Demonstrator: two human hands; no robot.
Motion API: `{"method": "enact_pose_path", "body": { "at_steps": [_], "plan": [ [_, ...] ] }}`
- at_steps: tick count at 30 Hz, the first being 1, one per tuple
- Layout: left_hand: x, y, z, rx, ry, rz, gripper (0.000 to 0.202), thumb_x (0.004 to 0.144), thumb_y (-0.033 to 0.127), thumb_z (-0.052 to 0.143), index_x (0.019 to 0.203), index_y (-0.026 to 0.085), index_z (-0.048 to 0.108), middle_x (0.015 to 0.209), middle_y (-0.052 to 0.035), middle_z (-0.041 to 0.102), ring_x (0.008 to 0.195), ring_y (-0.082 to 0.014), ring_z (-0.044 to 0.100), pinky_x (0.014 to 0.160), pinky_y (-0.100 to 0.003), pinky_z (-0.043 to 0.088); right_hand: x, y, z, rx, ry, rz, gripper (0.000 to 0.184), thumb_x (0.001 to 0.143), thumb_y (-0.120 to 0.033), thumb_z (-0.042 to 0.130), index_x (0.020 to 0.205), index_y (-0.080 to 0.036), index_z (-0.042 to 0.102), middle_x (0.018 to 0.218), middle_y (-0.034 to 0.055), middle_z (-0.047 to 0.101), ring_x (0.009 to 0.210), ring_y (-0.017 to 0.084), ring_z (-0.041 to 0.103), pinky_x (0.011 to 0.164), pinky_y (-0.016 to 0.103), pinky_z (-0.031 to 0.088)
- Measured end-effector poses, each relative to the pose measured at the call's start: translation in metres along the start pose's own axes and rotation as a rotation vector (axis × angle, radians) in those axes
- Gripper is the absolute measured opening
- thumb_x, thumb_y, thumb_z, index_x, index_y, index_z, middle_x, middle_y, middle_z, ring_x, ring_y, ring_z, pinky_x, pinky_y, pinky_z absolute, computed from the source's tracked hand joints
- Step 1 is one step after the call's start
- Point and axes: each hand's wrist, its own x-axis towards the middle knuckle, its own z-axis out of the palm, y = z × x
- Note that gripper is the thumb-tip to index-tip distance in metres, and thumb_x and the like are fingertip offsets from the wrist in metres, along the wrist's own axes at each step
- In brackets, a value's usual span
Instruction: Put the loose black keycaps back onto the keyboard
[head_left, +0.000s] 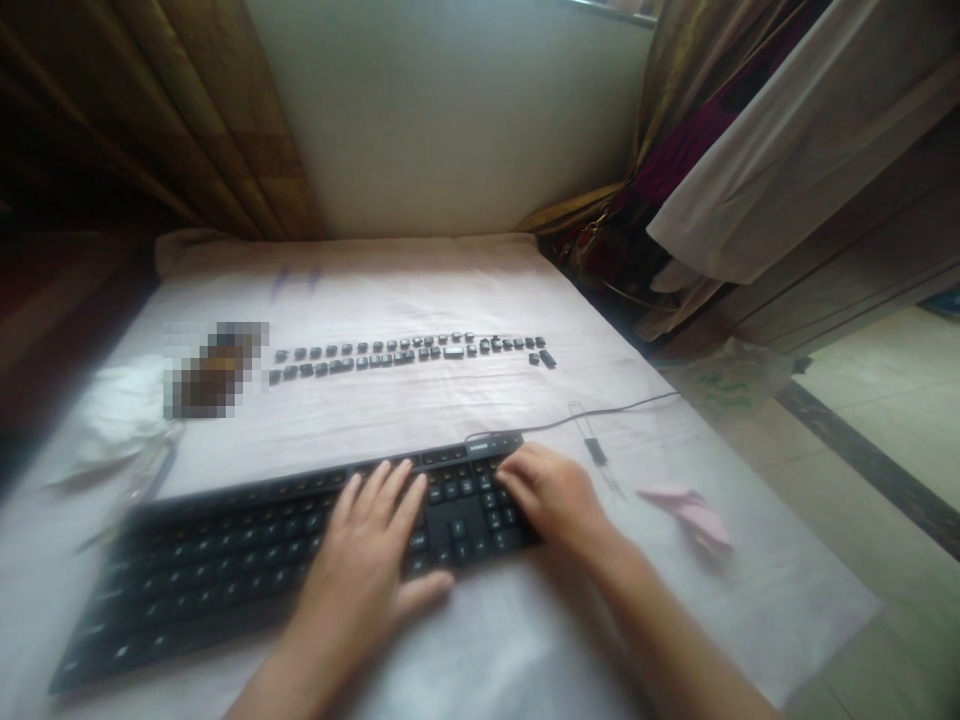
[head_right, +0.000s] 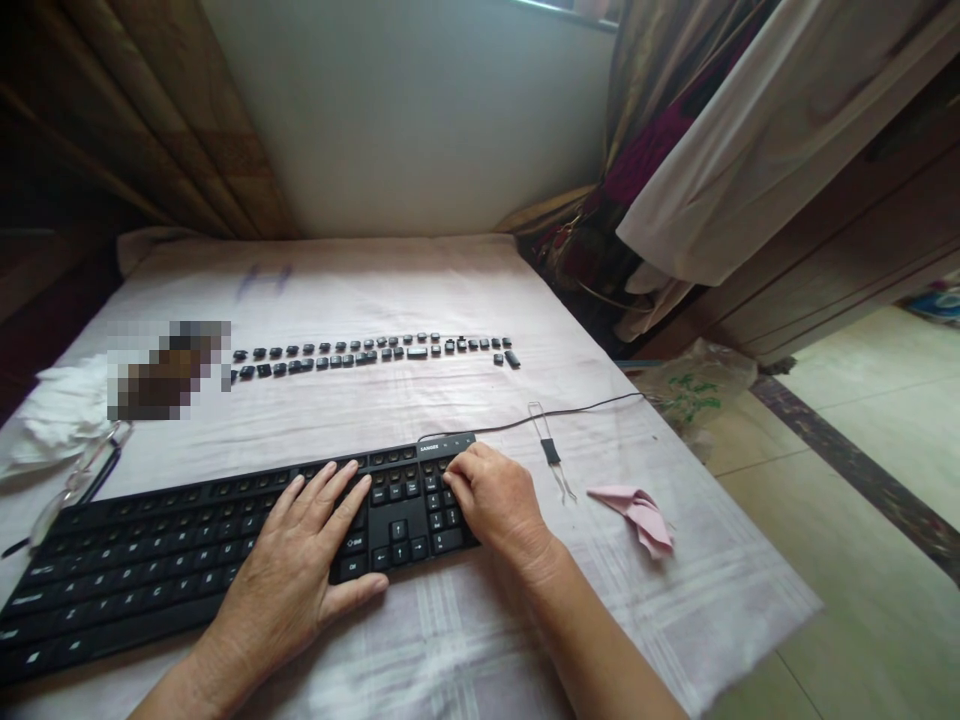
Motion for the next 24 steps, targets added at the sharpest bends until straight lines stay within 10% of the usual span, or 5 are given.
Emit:
{"method": "enact_pose_path", "body": {
  "at_steps": [10,24],
  "plan": [
    [-0.001,-0.002,0.002,0.001,0.013,0.004,0.094,0.077,0.067,0.064,0.15,0.018,0.034,0.153,-0.0128,0.042,0.138,-0.0354,0.04,0.113,-0.056,0.031,0.011,0.019,-0.015,0.311,0.039,-0.025,0.019,0.086,-0.028,0.058,0.079,-0.022,0.075,0.082,0.003,0.077,0.079,0.019,0.071,0.074,0.028,0.052],
    [-0.005,-0.004,0.009,0.031,0.047,0.008,0.096,0.076,0.065,0.065,0.153,0.021,0.029,0.155,-0.0099,0.04,0.139,-0.0351,0.039,0.112,-0.055,0.035,0.125,0.085,-0.024,-0.301,0.419,0.186,0.032,0.087,-0.023,0.058,0.115,-0.024,0.072,0.133,0.0135,0.059,0.121,0.032,0.05,0.097,0.044,0.042]
  ]
}}
